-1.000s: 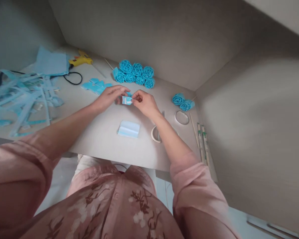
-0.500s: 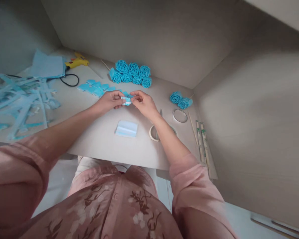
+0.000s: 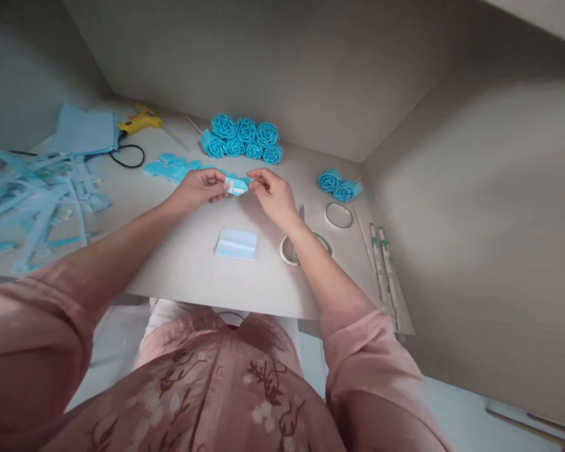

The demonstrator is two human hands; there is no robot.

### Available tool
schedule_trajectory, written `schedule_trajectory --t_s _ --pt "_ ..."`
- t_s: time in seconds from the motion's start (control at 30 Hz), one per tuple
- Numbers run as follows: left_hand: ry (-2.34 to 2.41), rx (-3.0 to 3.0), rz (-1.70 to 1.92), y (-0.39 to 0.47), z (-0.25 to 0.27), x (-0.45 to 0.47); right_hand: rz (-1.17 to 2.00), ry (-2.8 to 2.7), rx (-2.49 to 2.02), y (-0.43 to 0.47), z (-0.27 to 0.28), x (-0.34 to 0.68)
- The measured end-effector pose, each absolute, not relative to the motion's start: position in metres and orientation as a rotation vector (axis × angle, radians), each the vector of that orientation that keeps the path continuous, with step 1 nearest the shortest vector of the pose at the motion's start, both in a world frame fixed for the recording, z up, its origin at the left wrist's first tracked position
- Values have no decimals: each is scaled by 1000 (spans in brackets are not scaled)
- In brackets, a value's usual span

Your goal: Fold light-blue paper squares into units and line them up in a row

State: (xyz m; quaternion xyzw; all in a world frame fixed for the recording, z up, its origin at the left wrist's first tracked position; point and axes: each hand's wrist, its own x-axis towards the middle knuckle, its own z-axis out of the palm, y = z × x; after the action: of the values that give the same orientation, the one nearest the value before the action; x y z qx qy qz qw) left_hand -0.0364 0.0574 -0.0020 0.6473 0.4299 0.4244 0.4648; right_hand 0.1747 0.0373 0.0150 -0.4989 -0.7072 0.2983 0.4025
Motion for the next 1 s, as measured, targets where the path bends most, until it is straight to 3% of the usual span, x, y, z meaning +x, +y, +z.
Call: schedule_trajectory --t_s 0.2,0.43,0.83,1.0 --pt "1380 2281 1161 70 -10 -48 582 -2073 -1312 -4 30 187" --pt "1415 2695 662 60 -9 -44 537 -2210 -1277 -28 27 193" --pt "1538 2652 574 61 -14 -46 399 -2504 -1455 -24 29 184" --pt "1470 2564 781 57 -11 -43 417 -2568 -1547 -26 28 172"
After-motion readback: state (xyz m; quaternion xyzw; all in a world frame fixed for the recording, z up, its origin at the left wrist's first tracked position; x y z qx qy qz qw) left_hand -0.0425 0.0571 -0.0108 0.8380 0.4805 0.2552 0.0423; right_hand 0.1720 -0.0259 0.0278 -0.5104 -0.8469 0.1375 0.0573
